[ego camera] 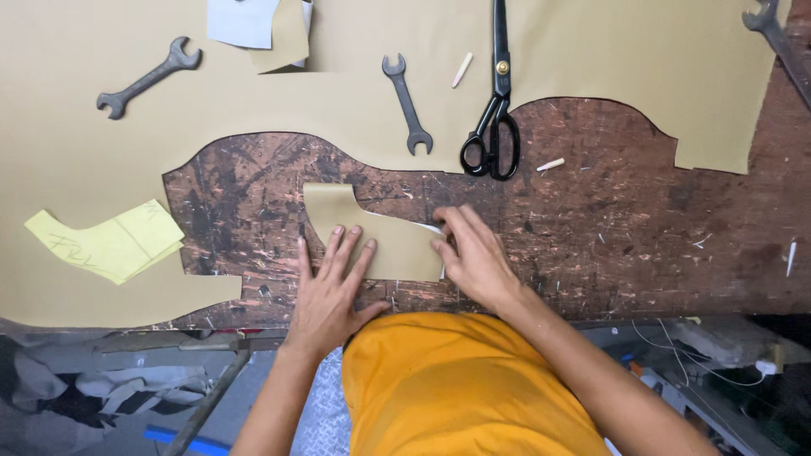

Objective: The person uses shears to cut a yellow paper template and a white paper pattern on a workbench. They align the pieces, trim edges, and separate the cut shapes.

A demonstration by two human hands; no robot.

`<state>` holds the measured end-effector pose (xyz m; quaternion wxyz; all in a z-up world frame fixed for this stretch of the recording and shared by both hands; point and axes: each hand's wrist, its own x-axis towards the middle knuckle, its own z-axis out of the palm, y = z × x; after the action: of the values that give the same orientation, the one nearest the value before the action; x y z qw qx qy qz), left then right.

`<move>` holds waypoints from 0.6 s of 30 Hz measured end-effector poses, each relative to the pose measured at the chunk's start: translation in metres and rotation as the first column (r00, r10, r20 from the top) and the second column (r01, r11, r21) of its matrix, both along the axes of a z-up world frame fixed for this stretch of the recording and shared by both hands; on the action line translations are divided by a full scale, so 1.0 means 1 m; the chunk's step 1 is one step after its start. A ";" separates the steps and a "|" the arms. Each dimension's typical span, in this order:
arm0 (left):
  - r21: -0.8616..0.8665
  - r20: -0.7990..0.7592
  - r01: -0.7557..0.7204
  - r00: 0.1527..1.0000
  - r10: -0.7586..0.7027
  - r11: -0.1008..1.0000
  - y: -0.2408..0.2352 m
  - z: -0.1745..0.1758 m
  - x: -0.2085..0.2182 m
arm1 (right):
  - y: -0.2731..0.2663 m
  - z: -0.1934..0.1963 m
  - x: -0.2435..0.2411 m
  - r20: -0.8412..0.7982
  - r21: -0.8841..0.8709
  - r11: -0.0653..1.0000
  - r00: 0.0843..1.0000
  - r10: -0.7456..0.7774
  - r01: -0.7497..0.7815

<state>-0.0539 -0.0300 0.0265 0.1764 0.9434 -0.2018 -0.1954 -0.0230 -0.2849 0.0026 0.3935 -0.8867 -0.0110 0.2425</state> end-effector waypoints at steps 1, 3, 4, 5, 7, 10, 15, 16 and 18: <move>0.006 0.020 -0.008 1.000 0.008 1.000 0.000 -0.003 -0.003 | -0.001 0.003 0.000 -0.010 0.005 1.000 1.000 -0.009 0.009; 0.009 0.054 -0.024 0.998 0.023 1.000 -0.002 -0.009 -0.010 | -0.004 0.013 -0.005 -0.037 0.005 1.000 0.999 -0.028 0.028; 0.018 0.073 -0.015 0.997 0.014 1.000 -0.001 -0.012 -0.013 | -0.003 0.016 -0.005 0.122 -0.072 0.990 0.984 0.131 -0.123; 0.027 0.092 -0.007 0.996 0.004 1.000 -0.001 -0.015 -0.016 | -0.001 0.020 -0.009 0.264 -0.170 0.952 0.919 0.294 -0.256; 0.031 0.147 -0.003 0.989 -0.002 1.000 0.001 -0.017 -0.025 | 0.005 0.022 -0.018 0.370 -0.279 0.874 0.796 0.480 -0.398; -0.011 0.215 -0.014 0.976 0.016 1.000 -0.003 -0.017 -0.038 | 0.010 0.013 -0.036 0.374 -0.293 0.836 0.749 0.547 -0.464; -0.078 0.234 -0.047 0.970 0.064 0.996 -0.012 -0.014 -0.049 | 0.004 -0.013 -0.044 0.489 -0.427 0.784 0.615 0.619 -0.450; -0.057 0.238 -0.049 0.969 0.061 0.997 -0.014 -0.015 -0.049 | 0.004 -0.015 -0.041 0.466 -0.395 0.801 0.653 0.597 -0.450; -0.015 0.249 -0.050 0.967 0.052 0.999 -0.017 -0.015 -0.045 | 0.004 -0.015 -0.035 0.417 -0.330 0.834 0.724 0.549 -0.442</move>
<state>-0.0990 -0.0468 0.0112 0.1586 0.9646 -0.1989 -0.0696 -0.0575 -0.2805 -0.0122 0.2028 -0.9184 -0.3238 0.1030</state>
